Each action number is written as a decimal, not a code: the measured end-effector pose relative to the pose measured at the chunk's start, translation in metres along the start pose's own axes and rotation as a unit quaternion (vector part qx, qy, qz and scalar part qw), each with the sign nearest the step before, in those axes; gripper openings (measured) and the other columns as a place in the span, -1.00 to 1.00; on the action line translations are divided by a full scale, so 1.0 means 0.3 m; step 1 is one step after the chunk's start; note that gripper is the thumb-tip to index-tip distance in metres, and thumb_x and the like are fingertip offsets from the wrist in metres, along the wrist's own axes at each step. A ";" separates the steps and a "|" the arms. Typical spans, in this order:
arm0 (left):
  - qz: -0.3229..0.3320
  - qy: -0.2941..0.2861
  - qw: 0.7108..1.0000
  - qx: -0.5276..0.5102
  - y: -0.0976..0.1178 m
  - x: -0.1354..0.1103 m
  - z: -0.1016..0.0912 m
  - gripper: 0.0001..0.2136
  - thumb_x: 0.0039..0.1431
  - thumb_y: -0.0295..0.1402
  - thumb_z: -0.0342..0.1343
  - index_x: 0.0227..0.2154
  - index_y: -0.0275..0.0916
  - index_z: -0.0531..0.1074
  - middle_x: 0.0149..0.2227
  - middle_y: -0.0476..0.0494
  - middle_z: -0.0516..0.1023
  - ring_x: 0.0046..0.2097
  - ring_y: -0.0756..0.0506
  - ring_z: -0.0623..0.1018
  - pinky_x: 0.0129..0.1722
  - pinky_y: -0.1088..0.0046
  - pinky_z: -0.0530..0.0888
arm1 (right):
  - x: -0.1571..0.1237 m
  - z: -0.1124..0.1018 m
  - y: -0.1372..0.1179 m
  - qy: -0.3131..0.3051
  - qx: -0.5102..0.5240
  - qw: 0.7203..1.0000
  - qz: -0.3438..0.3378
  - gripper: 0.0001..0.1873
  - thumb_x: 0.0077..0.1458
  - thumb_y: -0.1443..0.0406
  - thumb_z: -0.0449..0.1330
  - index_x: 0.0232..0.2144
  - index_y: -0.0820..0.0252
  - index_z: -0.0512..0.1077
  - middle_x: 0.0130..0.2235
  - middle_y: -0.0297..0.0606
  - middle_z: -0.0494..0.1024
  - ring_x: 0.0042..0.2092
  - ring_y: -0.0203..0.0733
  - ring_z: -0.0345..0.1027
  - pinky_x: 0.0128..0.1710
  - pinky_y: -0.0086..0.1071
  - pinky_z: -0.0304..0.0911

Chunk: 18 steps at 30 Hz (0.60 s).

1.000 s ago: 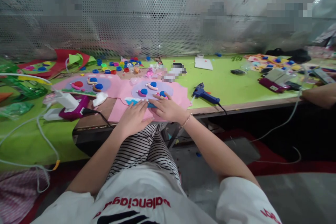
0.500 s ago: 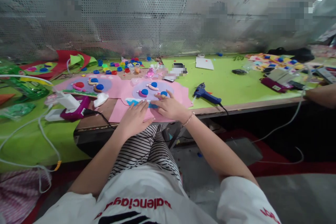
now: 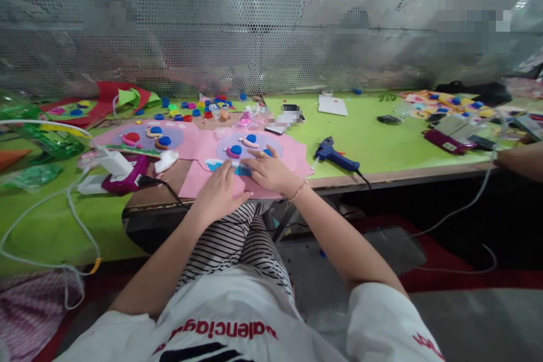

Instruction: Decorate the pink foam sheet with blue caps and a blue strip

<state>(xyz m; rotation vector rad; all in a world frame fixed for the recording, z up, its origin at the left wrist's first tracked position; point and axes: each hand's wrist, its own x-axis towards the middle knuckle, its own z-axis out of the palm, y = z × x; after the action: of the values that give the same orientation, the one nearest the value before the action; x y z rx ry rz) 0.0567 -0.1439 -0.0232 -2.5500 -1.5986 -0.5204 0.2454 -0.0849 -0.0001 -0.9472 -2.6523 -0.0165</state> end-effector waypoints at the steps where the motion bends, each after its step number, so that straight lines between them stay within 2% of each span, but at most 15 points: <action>1: -0.005 0.010 1.000 0.004 0.001 -0.001 0.001 -0.28 0.16 -0.01 0.05 0.13 -0.64 0.18 0.22 -0.65 0.21 0.29 -0.39 0.20 0.24 0.07 0.20 | 0.001 0.002 -0.001 -0.005 -0.002 1.000 -0.003 -0.53 0.24 0.31 -0.17 0.12 0.21 0.32 0.15 -0.09 0.42 0.28 -0.03 0.08 0.25 0.04 -0.34; 5: -0.010 0.027 0.999 0.019 0.010 -0.004 -0.011 -0.39 0.17 -0.06 0.04 0.08 -0.52 0.28 0.15 -0.50 0.35 0.20 -0.38 0.29 0.22 0.07 0.20 | 0.005 0.009 -0.008 -0.032 -0.004 0.999 -0.026 -0.51 0.26 0.29 -0.18 0.15 0.22 0.28 0.19 -0.08 0.36 0.29 -0.03 0.05 0.26 0.05 -0.35; 10: -0.019 0.033 0.999 0.034 0.020 -0.012 -0.044 -0.44 0.13 -0.03 0.06 0.03 -0.41 0.33 -0.03 -0.40 0.44 0.04 -0.34 0.38 0.06 0.09 0.31 | 0.010 0.002 -0.013 -0.069 -0.002 0.997 -0.042 -0.44 0.26 0.20 -0.16 0.24 0.27 0.16 0.25 0.01 0.26 0.30 0.03 0.04 0.25 0.09 -0.27; 14: -0.016 0.020 0.999 0.038 0.032 -0.019 -0.049 -0.52 0.19 -0.11 0.00 0.00 -0.43 0.36 -0.13 -0.36 0.46 -0.06 -0.31 0.42 -0.06 0.13 0.38 | 0.035 0.005 -0.016 -0.076 0.004 0.996 -0.048 -0.43 0.25 0.22 -0.18 0.25 0.26 0.15 0.27 -0.01 0.22 0.30 -0.01 0.03 0.27 0.08 -0.30; 18: -0.022 0.028 0.999 0.035 0.041 -0.026 -0.030 -0.60 0.18 -0.22 0.00 -0.08 -0.46 0.40 -0.12 -0.39 0.48 -0.05 -0.30 0.43 -0.03 0.17 0.39 | 0.073 0.013 -0.020 -0.081 -0.004 0.994 -0.072 -0.40 0.21 0.27 -0.15 0.29 0.23 0.08 0.31 -0.08 0.16 0.32 -0.01 -0.03 0.28 0.10 -0.42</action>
<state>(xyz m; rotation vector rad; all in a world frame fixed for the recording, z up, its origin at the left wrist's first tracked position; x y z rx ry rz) 0.0624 -0.1584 -0.0160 -2.4349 -1.6269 -0.5248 0.2245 -0.0757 0.0035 -0.7884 -2.8678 0.0169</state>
